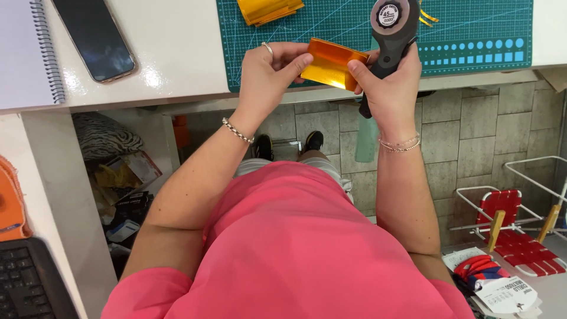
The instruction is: The person uses a rotary cutter and a clear ruler to cut a sheet of gold-colored material on a green cutting mat. They repeatedly measure, align, and cut the material into smaller rectangular pieces, stacking the cut pieces on the mat.
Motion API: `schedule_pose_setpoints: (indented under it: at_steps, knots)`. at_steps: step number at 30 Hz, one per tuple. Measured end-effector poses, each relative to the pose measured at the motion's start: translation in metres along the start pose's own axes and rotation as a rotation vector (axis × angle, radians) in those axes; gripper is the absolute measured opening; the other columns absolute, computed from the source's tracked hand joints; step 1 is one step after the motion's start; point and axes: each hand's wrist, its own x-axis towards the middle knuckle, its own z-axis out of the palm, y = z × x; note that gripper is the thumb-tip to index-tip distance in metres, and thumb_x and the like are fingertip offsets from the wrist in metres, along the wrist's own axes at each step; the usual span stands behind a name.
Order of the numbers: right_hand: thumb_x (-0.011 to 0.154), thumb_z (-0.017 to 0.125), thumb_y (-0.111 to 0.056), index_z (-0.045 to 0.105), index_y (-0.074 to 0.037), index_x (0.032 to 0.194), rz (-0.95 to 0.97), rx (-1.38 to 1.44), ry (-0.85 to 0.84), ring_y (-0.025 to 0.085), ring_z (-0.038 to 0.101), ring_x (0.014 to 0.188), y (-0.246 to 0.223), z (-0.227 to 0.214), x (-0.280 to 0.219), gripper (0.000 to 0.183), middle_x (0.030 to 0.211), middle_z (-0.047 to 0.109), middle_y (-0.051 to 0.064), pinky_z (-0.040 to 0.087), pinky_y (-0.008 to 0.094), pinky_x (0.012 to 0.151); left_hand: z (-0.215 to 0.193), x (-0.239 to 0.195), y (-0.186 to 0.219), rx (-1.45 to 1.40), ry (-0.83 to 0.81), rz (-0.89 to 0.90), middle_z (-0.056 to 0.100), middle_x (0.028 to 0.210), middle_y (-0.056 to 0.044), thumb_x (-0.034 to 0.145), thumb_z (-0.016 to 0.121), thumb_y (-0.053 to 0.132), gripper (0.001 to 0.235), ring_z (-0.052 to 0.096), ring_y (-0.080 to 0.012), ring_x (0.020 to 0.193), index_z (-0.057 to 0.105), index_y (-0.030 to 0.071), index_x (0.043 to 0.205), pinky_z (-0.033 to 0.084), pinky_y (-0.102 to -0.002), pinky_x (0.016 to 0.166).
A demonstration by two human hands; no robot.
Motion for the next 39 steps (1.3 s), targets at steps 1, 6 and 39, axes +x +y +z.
schedule_pose_setpoints:
  at_steps: [1, 6, 39]
  knots:
    - [0.092, 0.077, 0.003, 0.047, -0.008, 0.105, 0.002, 0.001, -0.002, 0.015, 0.059, 0.056, 0.003, 0.001, 0.001, 0.035, 0.095, 0.058, 0.006, 0.059, 0.028, 0.057, -0.001, 0.001, -0.002, 0.001, 0.002, -0.003, 0.078, 0.098, -0.008, 0.092, 0.071, 0.018, 0.020, 0.076, -0.0127, 0.085, 0.073, 0.007, 0.108, 0.069, -0.021, 0.067]
    - [0.092, 0.081, 0.004, 0.046, -0.008, 0.115, -0.076, -0.050, -0.014, 0.015, 0.062, 0.076, 0.017, 0.001, 0.011, 0.043, 0.095, 0.056, 0.007, 0.064, 0.028, 0.057, -0.008, 0.010, -0.007, 0.164, -0.044, 0.055, 0.076, 0.086, -0.006, 0.088, 0.077, 0.012, 0.009, 0.073, -0.0111, 0.078, 0.075, 0.006, 0.094, 0.065, -0.020, 0.069]
    - [0.094, 0.082, -0.006, 0.050, -0.001, 0.119, -0.295, -0.552, -0.153, 0.032, 0.069, 0.083, 0.041, -0.009, 0.048, 0.041, 0.097, 0.071, 0.014, 0.055, 0.042, 0.068, -0.010, 0.022, -0.031, 0.784, -0.191, 0.532, 0.061, 0.114, -0.010, 0.096, 0.077, 0.012, 0.023, 0.053, -0.0269, 0.102, 0.072, 0.000, 0.114, 0.048, -0.040, 0.086]
